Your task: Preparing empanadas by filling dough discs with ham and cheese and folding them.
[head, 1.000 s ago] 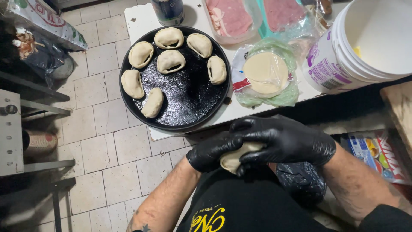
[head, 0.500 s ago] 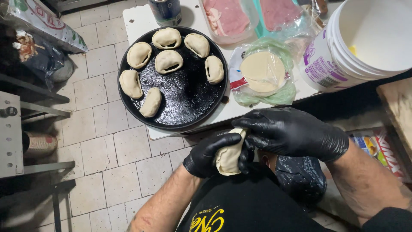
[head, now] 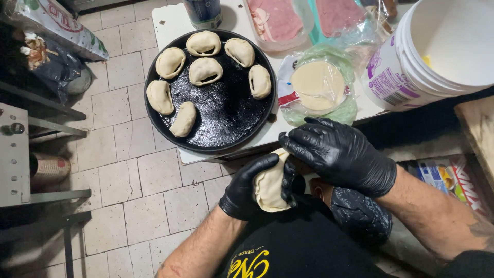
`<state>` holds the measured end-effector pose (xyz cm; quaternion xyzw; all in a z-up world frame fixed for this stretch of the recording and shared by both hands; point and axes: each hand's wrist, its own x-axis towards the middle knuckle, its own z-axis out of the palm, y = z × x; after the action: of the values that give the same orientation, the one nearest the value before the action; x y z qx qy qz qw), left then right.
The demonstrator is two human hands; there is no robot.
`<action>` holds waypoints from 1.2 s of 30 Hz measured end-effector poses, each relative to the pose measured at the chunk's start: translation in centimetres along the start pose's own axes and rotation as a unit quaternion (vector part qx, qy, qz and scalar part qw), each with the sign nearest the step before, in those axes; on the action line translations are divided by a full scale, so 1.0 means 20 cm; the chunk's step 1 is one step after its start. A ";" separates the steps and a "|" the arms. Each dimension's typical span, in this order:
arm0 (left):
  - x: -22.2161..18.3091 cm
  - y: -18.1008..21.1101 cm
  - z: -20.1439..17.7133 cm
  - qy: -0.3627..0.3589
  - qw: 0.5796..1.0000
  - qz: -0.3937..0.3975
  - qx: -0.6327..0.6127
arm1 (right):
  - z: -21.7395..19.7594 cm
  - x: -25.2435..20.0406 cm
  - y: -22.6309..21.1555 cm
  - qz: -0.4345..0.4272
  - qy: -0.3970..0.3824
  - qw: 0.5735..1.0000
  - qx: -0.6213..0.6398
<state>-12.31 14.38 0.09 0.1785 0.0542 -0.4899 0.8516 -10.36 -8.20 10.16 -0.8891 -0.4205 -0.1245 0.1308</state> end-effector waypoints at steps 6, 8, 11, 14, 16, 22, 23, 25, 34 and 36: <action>-0.01 0.00 0.00 -0.010 0.999 -0.011 -0.028 | -0.05 0.08 -0.03 -0.044 -0.007 0.998 -0.041; 0.00 0.01 0.00 -0.011 0.999 0.001 -0.030 | -0.03 0.06 -0.01 -0.031 -0.030 0.999 -0.023; 0.00 0.01 0.00 -0.011 0.999 0.039 -0.036 | -0.01 0.03 0.01 -0.012 -0.030 0.999 -0.019; 0.00 0.01 -0.01 -0.010 0.995 0.084 -0.045 | 0.02 -0.01 0.03 0.007 -0.021 0.999 -0.037; 0.01 0.01 -0.02 -0.009 0.993 0.106 -0.049 | 0.00 0.01 0.01 0.018 -0.034 0.998 -0.043; 0.04 0.03 -0.05 -0.014 0.977 0.203 -0.061 | 0.17 -0.07 0.06 0.162 -0.057 0.973 0.156; 0.04 0.04 -0.06 -0.014 0.971 0.228 -0.065 | 0.23 -0.10 0.05 0.150 -0.141 0.955 0.215; 0.07 0.02 -0.12 -0.013 0.964 0.255 -0.071 | 0.34 -0.15 0.02 0.134 -0.225 0.926 0.271; 0.05 -0.02 -0.06 0.081 0.901 0.422 0.066 | 0.65 -0.18 -0.02 0.414 0.186 0.568 0.687; 0.07 -0.02 -0.01 0.105 0.907 0.407 -0.004 | 0.67 -0.11 -0.07 0.378 0.299 0.401 0.779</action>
<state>-11.92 13.08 -0.67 0.2317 0.0677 -0.0789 0.9672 -11.36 -4.46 -2.96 -0.3764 0.1095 0.0613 0.9179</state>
